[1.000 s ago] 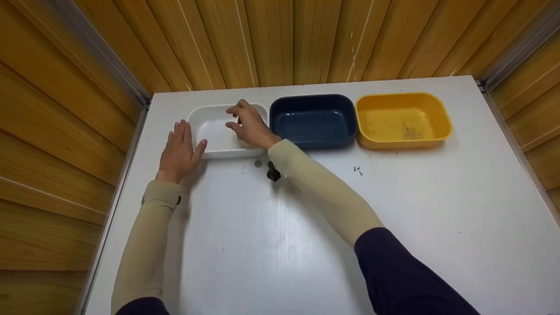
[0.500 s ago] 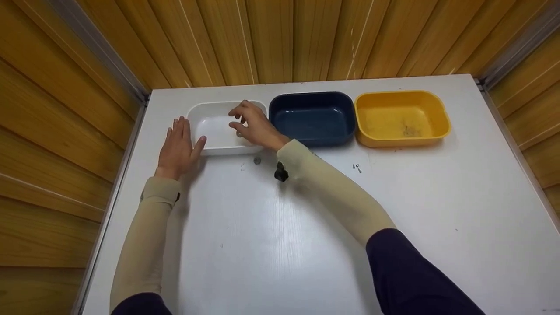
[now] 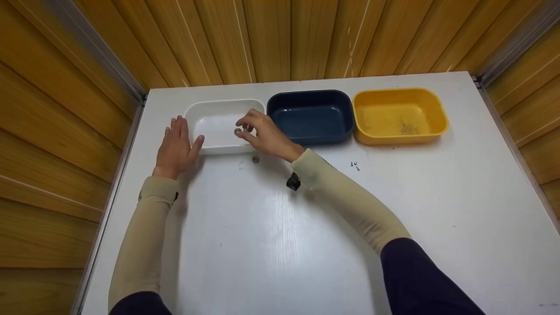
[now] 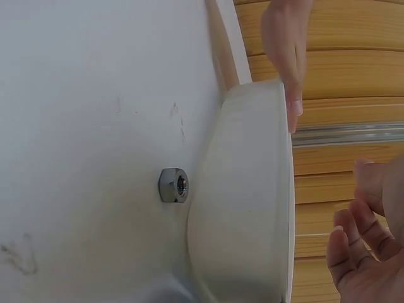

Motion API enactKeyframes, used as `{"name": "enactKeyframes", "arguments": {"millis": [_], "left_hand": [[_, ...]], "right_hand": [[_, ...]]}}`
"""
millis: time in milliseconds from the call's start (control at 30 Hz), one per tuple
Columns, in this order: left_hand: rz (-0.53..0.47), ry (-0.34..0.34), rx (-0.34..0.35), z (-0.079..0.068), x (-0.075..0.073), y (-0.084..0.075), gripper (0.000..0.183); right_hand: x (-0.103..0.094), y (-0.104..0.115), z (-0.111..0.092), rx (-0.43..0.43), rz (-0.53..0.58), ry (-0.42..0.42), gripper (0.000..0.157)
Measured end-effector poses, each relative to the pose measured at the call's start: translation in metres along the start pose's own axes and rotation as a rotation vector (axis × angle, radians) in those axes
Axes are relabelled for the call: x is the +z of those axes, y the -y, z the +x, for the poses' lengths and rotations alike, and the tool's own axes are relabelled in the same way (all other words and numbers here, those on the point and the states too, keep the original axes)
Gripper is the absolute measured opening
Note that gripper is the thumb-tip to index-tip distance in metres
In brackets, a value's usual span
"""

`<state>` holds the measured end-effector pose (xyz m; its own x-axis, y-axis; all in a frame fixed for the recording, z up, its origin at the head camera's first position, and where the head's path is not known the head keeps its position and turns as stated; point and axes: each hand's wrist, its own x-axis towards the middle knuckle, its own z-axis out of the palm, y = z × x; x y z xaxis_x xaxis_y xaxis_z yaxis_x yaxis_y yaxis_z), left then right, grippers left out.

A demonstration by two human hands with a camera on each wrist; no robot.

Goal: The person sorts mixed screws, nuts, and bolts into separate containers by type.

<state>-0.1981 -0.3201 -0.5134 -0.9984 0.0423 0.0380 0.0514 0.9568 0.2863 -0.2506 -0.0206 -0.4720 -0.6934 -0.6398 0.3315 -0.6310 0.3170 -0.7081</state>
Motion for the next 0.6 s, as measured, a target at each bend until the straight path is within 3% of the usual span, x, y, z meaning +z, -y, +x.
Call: {"name": "enactKeyframes", "arguments": {"millis": [600], "left_hand": [[-0.016,0.009,0.004,-0.002,-0.001,0.000,0.094]], "right_hand": [[0.005,0.008,-0.035,-0.054,0.088,-0.044,0.027]]}}
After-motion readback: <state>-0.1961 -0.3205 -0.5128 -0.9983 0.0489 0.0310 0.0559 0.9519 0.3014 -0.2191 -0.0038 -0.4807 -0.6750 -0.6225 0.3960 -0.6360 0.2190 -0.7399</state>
